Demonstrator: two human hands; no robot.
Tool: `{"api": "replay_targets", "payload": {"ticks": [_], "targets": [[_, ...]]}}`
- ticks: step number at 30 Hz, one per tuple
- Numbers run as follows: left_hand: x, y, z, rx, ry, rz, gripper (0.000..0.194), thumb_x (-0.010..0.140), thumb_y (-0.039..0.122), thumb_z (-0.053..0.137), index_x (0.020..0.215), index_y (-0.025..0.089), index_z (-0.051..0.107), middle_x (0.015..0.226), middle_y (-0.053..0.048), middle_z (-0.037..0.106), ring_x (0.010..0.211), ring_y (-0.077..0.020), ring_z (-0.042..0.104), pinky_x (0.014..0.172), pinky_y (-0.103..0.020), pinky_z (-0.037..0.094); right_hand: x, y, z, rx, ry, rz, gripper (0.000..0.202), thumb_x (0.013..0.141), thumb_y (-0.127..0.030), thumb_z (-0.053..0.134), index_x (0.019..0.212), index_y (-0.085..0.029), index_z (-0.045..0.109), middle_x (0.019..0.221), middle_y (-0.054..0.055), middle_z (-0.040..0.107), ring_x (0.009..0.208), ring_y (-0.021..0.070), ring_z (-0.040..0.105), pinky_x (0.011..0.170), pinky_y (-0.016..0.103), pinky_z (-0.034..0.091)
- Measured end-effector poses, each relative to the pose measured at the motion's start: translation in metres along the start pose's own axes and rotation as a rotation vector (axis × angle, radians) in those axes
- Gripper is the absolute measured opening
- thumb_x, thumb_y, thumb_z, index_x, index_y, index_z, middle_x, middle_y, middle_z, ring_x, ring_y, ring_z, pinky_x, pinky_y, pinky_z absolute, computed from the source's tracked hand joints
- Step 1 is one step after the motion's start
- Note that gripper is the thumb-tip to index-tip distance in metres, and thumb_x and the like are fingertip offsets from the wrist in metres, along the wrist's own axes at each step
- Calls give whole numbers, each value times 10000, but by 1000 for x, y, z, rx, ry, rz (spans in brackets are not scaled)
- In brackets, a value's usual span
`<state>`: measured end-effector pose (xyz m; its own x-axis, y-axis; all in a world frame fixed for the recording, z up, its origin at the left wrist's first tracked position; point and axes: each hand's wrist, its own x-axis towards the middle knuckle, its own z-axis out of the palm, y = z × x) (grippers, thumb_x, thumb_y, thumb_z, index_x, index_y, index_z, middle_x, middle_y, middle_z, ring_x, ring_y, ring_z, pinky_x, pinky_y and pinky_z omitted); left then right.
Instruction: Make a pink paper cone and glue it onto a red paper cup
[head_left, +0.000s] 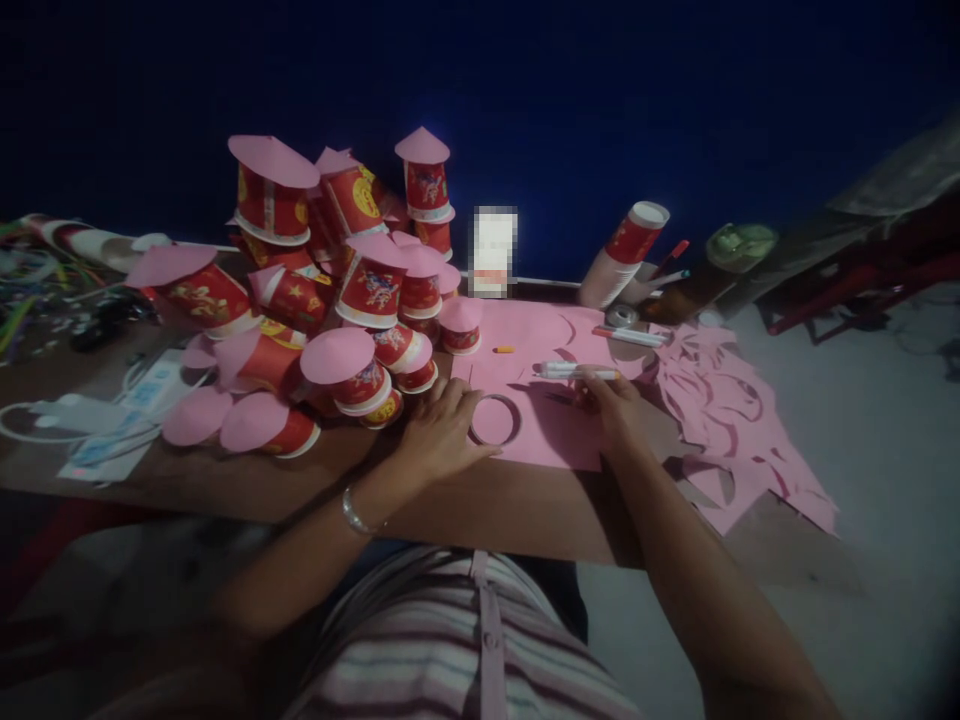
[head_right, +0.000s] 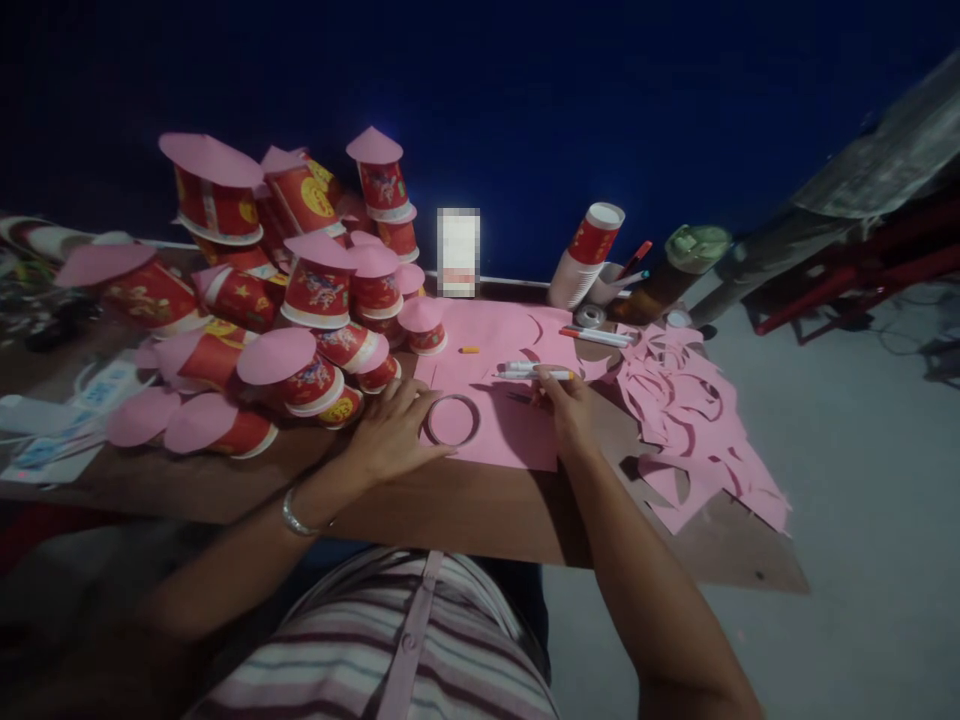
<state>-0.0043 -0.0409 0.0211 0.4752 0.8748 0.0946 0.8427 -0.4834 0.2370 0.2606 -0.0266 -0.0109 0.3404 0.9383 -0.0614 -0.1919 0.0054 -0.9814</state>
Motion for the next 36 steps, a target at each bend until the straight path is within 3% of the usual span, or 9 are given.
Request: {"api": "replay_targets", "payload": {"ticks": [8, 36], "targets": [[1, -5, 8, 8, 1, 57, 565, 775, 495, 818, 1232, 209, 648, 1149, -104, 613, 1138, -315, 534, 978, -454, 503, -2, 1, 2, 13, -20, 5, 312, 701, -475, 847, 815, -226, 698, 661, -37, 615, 554, 97, 504, 502, 235, 391], [1, -12, 10, -59, 29, 36, 560, 727, 485, 855, 1175, 213, 656, 1154, -89, 623, 1130, -302, 558, 974, -449, 501, -4, 3, 3, -32, -36, 27, 338, 689, -491, 863, 818, -216, 715, 669, -33, 633, 541, 92, 484, 467, 233, 318]]}}
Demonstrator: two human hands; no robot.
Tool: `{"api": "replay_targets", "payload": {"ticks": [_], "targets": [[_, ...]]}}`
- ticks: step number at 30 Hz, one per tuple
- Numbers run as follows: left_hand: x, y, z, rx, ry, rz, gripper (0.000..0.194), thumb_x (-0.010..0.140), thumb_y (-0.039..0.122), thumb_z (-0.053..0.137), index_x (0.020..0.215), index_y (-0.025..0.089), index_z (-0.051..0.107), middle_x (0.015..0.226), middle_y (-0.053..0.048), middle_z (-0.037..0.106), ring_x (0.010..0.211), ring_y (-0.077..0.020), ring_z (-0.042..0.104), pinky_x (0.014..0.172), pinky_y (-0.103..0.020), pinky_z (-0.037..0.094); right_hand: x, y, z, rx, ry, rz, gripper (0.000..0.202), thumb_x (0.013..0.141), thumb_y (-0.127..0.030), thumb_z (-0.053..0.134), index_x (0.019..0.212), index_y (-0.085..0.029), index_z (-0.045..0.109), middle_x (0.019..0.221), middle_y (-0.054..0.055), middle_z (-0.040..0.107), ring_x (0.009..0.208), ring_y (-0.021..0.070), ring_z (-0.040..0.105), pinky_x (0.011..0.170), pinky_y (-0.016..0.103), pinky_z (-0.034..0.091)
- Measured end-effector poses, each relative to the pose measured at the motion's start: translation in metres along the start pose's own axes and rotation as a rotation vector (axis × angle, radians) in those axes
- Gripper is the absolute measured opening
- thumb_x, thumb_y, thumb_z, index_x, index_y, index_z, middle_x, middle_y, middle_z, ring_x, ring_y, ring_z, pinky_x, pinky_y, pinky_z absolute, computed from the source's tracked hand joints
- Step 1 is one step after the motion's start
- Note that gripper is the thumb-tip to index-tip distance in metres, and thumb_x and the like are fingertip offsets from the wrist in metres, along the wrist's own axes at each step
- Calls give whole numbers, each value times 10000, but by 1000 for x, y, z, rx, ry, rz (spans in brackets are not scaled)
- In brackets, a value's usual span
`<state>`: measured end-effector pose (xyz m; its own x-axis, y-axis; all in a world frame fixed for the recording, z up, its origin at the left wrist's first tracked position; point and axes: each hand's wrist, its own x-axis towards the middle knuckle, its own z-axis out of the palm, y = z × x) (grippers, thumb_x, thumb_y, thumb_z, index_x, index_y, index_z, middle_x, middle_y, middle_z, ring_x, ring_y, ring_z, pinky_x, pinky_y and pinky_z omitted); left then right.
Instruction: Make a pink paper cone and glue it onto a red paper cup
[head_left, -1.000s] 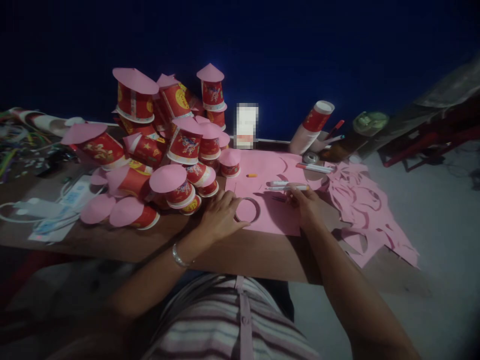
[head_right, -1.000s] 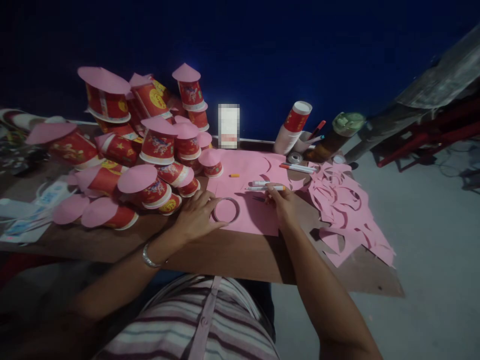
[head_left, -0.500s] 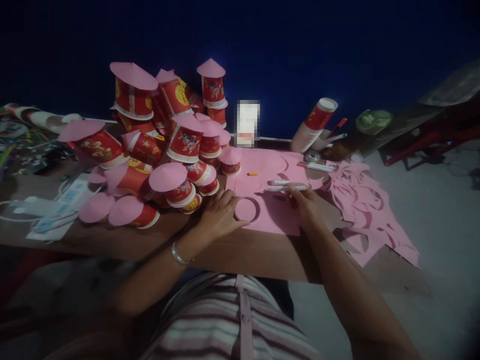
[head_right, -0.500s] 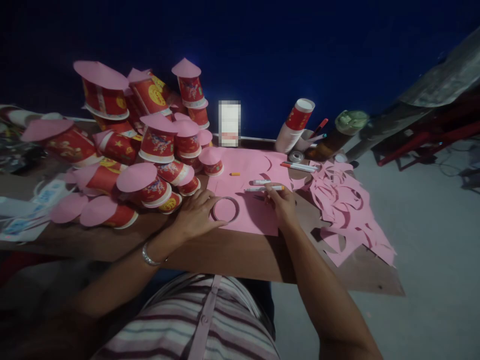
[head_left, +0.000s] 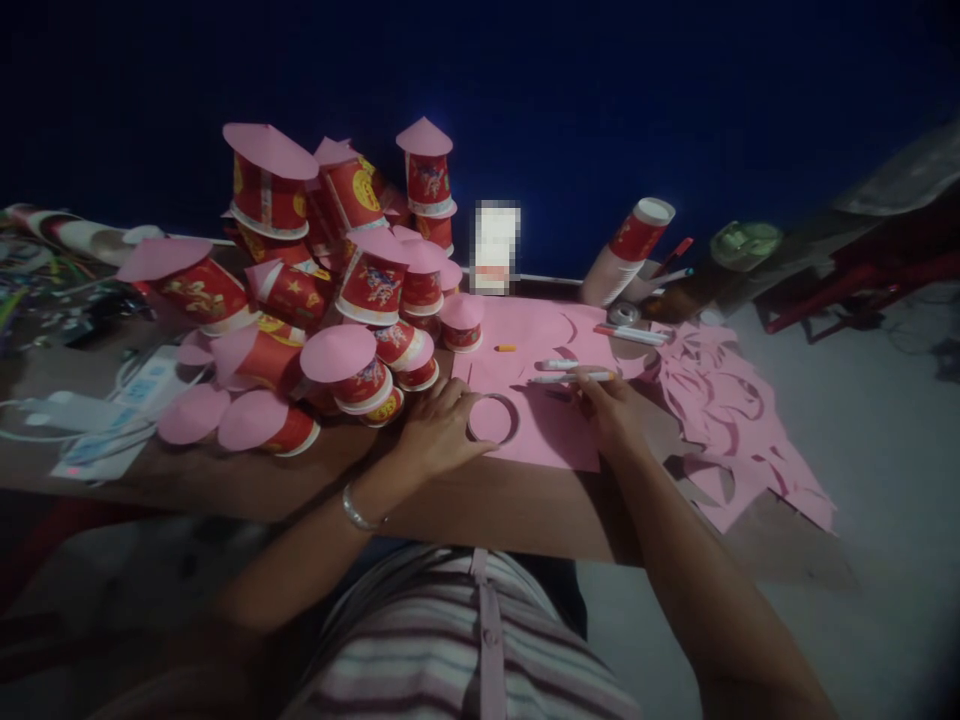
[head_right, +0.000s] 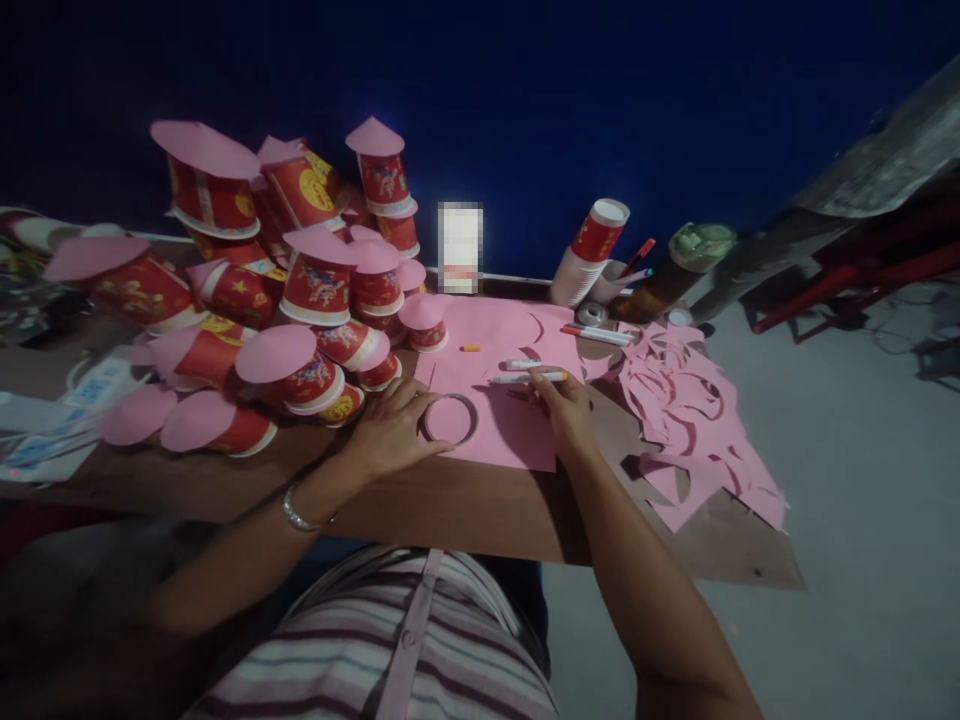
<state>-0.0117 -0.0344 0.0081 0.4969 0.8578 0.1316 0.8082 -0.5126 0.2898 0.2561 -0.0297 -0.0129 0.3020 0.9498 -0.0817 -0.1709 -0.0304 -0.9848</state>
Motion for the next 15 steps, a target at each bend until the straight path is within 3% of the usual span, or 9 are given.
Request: {"api": "replay_targets", "payload": {"ticks": [9, 15], "targets": [[1, -3, 3, -38, -30, -11, 558, 731, 478, 855, 1181, 213, 656, 1149, -82, 628, 1125, -291, 565, 986, -437, 504, 0, 0, -1, -11, -16, -5, 369, 684, -529, 867, 807, -223, 701, 655, -33, 631, 535, 92, 493, 465, 233, 342], [2, 0, -1, -68, -69, -41, 593, 728, 466, 864, 1224, 213, 658, 1154, -79, 632, 1145, -291, 571, 1000, -440, 502, -6, -8, 12, -101, -99, -43, 349, 765, -529, 804, 787, -201, 685, 653, -14, 626, 555, 105, 478, 516, 253, 407]]}}
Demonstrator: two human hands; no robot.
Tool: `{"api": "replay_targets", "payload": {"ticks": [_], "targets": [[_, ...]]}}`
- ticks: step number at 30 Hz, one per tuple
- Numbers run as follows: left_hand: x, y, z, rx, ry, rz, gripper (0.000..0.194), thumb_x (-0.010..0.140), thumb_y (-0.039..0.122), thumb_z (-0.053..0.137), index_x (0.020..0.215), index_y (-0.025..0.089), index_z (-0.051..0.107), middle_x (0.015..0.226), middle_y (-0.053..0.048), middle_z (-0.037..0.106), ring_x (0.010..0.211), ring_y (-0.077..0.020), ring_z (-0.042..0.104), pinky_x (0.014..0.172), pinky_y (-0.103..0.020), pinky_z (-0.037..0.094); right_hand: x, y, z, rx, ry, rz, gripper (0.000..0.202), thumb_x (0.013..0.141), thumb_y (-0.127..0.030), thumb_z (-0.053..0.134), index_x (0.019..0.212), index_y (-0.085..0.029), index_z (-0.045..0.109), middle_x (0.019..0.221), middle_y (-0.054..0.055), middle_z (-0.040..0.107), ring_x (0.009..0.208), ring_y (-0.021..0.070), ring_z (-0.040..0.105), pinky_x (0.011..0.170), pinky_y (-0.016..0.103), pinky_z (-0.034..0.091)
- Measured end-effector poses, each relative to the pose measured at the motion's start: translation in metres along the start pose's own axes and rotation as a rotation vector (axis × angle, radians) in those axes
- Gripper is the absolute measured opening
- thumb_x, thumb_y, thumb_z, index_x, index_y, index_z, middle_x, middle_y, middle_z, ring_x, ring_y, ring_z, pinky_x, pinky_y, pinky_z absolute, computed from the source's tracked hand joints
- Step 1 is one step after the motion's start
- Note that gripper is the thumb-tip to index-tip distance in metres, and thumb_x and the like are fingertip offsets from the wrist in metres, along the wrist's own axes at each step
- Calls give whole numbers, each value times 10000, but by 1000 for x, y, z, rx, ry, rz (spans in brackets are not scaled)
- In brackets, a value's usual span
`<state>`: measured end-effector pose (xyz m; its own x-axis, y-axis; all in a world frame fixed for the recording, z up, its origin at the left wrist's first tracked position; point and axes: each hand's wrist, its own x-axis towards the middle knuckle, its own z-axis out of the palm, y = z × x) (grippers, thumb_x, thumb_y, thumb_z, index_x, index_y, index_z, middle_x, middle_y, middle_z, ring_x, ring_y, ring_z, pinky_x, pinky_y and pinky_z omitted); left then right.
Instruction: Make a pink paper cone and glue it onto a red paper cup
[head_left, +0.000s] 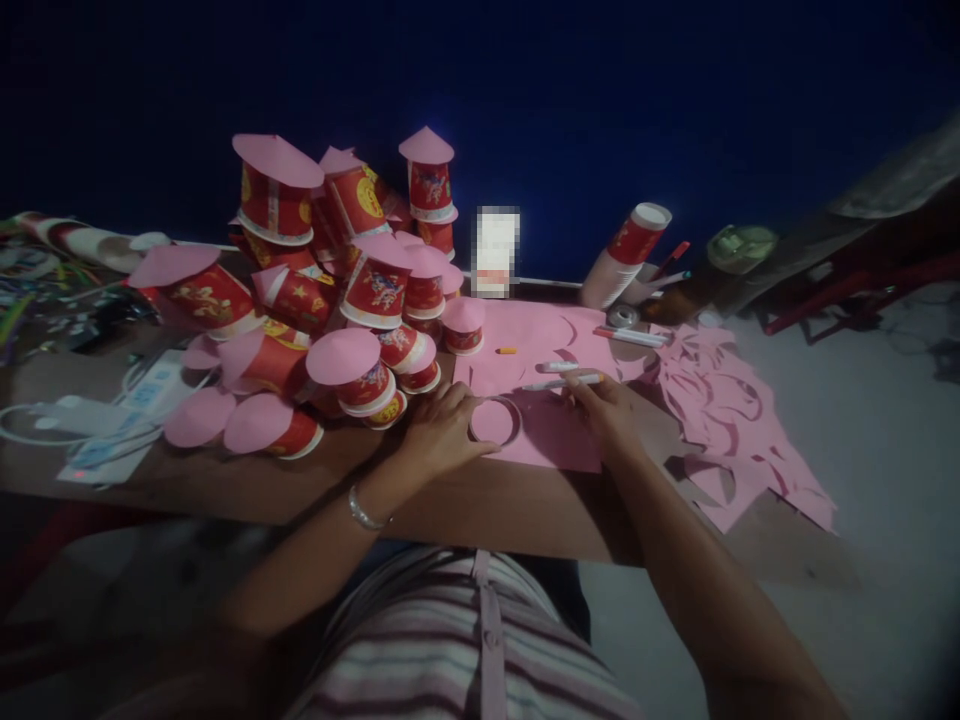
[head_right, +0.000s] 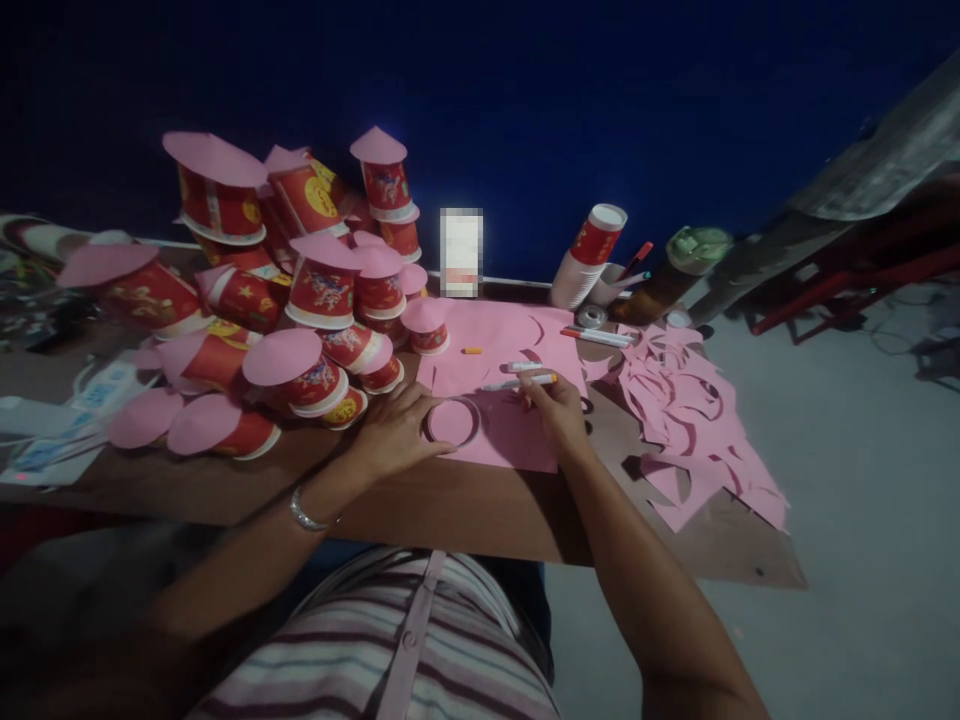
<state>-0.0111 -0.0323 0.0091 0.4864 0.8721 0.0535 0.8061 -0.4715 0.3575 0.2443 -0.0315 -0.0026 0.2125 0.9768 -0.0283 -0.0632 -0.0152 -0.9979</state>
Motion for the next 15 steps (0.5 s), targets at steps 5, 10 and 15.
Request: {"api": "replay_targets", "payload": {"ticks": [5, 10, 15], "targets": [[0, 2, -2, -9, -5, 13, 601, 742, 462, 855, 1250, 211, 653, 1153, -79, 631, 1168, -292, 565, 1021, -445, 493, 8, -6, 13, -27, -99, -22, 340, 749, -501, 785, 812, -187, 672, 647, -30, 596, 582, 111, 514, 563, 256, 453], [0, 2, 0, -1, -6, -2, 611, 737, 483, 854, 1232, 177, 666, 1211, -95, 631, 1192, -298, 563, 1036, -448, 489, 25, -10, 26, -149, -207, -3, 330, 743, -488, 751, 827, -179, 668, 647, -27, 596, 557, 112, 518, 523, 246, 424], [-1, 1, 1, -4, -10, -16, 630, 750, 494, 844, 1258, 168, 664, 1231, -102, 637, 1219, -300, 560, 1069, -452, 474, 39, -10, 38, -269, -305, 3, 335, 744, -483, 725, 855, -173, 662, 646, -31, 596, 556, 115, 517, 531, 248, 413]]}}
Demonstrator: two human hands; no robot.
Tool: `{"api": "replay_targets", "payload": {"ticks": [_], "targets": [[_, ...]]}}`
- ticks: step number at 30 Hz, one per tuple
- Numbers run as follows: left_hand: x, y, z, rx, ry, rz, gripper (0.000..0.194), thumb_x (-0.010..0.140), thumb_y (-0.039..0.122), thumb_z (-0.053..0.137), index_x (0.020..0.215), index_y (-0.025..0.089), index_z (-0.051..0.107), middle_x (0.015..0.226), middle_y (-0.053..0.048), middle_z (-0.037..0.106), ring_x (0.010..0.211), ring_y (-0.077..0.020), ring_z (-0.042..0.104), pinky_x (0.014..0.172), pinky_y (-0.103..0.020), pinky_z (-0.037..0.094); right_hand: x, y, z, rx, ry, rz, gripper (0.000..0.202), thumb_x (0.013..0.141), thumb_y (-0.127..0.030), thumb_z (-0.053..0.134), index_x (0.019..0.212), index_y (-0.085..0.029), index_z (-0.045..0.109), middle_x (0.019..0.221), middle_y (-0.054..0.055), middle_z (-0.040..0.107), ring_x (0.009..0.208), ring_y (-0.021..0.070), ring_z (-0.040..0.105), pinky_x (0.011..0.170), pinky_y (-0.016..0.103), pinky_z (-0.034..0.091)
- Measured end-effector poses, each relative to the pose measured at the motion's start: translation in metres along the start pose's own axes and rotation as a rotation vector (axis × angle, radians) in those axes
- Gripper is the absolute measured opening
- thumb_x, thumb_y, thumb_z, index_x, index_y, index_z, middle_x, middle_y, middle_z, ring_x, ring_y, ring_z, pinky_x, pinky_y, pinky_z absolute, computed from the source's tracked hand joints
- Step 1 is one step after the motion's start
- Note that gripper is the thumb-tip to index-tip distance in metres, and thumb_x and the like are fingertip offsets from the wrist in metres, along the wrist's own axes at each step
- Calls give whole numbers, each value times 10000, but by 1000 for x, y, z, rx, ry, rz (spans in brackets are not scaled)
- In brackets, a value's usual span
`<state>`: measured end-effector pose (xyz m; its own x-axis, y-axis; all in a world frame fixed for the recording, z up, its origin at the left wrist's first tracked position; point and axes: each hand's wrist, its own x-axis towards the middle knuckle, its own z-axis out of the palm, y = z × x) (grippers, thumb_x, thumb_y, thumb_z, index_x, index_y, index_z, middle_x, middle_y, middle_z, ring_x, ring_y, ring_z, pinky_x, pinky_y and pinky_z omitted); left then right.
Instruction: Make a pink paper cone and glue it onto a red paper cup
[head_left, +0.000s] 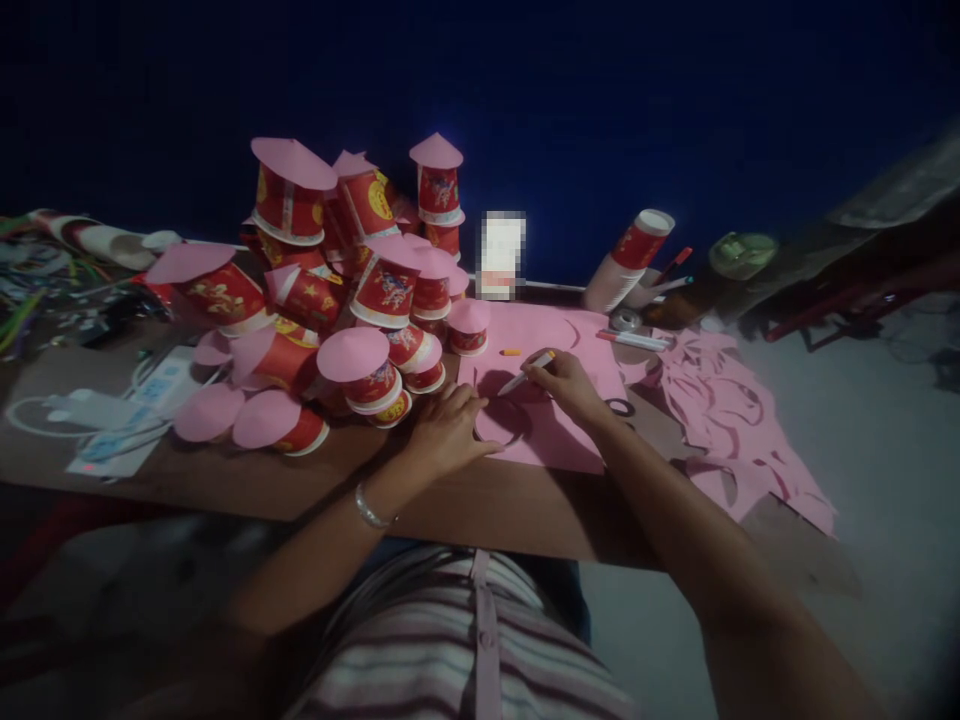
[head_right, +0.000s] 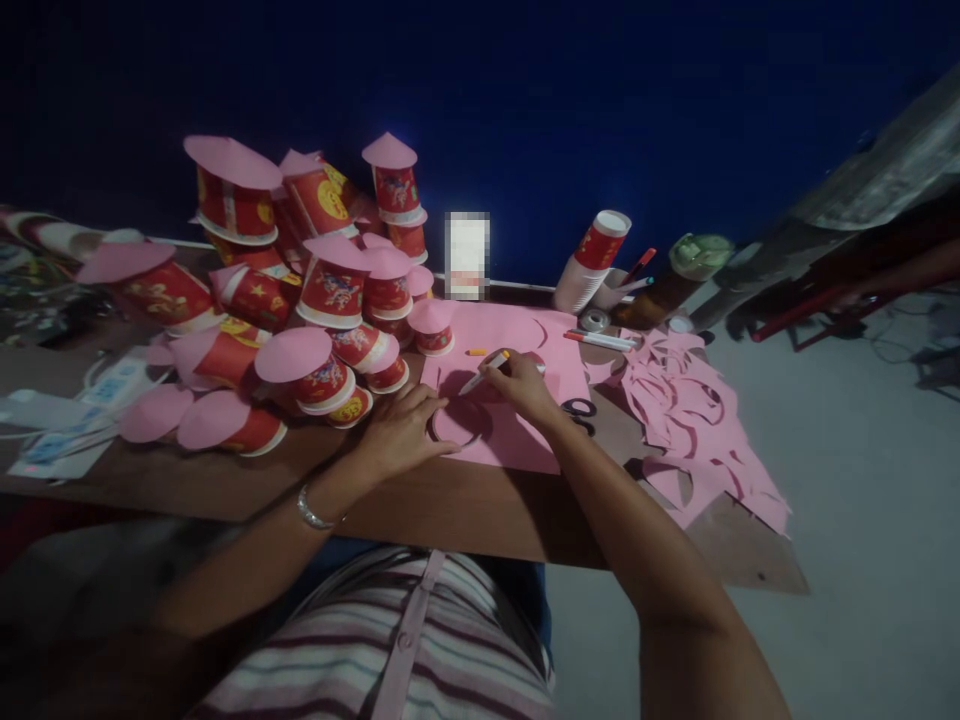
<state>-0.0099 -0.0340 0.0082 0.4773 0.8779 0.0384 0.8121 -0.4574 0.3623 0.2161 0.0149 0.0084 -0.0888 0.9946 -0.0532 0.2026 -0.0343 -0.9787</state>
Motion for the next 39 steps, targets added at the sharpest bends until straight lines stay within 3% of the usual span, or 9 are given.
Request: {"api": "replay_targets", "payload": {"ticks": [8, 17, 24, 30, 39], "targets": [[1, 2, -2, -13, -10, -2, 615, 749, 484, 849, 1243, 163, 668, 1216, -100, 636, 1224, -292, 556, 1063, -446, 478, 13, 4, 3, -12, 12, 4, 358, 724, -493, 702, 866, -168, 655, 663, -29, 588, 584, 118, 514, 544, 248, 403], [0, 3, -1, 2, -1, -21, 594, 737, 480, 859, 1226, 196, 676, 1223, -87, 644, 1222, -281, 567, 1052, -438, 490, 21, -3, 13, -75, -105, 10, 347, 752, -437, 661, 939, -145, 660, 625, -37, 573, 550, 122, 498, 515, 248, 400], [0, 3, -1, 14, 7, -16, 590, 734, 484, 861, 1220, 202, 683, 1237, -88, 648, 1237, -289, 566, 1054, -442, 494, 26, -10, 14, -124, -162, -2, 283, 742, -414, 656, 853, -155, 638, 648, -22, 592, 560, 119, 502, 516, 243, 393], [0, 4, -3, 13, 3, -6, 574, 742, 470, 859, 1212, 195, 677, 1215, -82, 653, 1217, -281, 574, 1048, -437, 492, 18, -11, 5, -184, -141, 23, 324, 787, -410, 646, 960, -136, 662, 654, -9, 609, 576, 135, 532, 531, 256, 422], [0, 5, -5, 3, -15, -13, 583, 742, 483, 855, 1223, 214, 668, 1150, -73, 646, 1164, -282, 580, 1008, -439, 493, -14, 3, -13, -234, -16, -58, 267, 851, -433, 622, 861, -172, 677, 680, 16, 641, 608, 156, 574, 559, 270, 445]]}}
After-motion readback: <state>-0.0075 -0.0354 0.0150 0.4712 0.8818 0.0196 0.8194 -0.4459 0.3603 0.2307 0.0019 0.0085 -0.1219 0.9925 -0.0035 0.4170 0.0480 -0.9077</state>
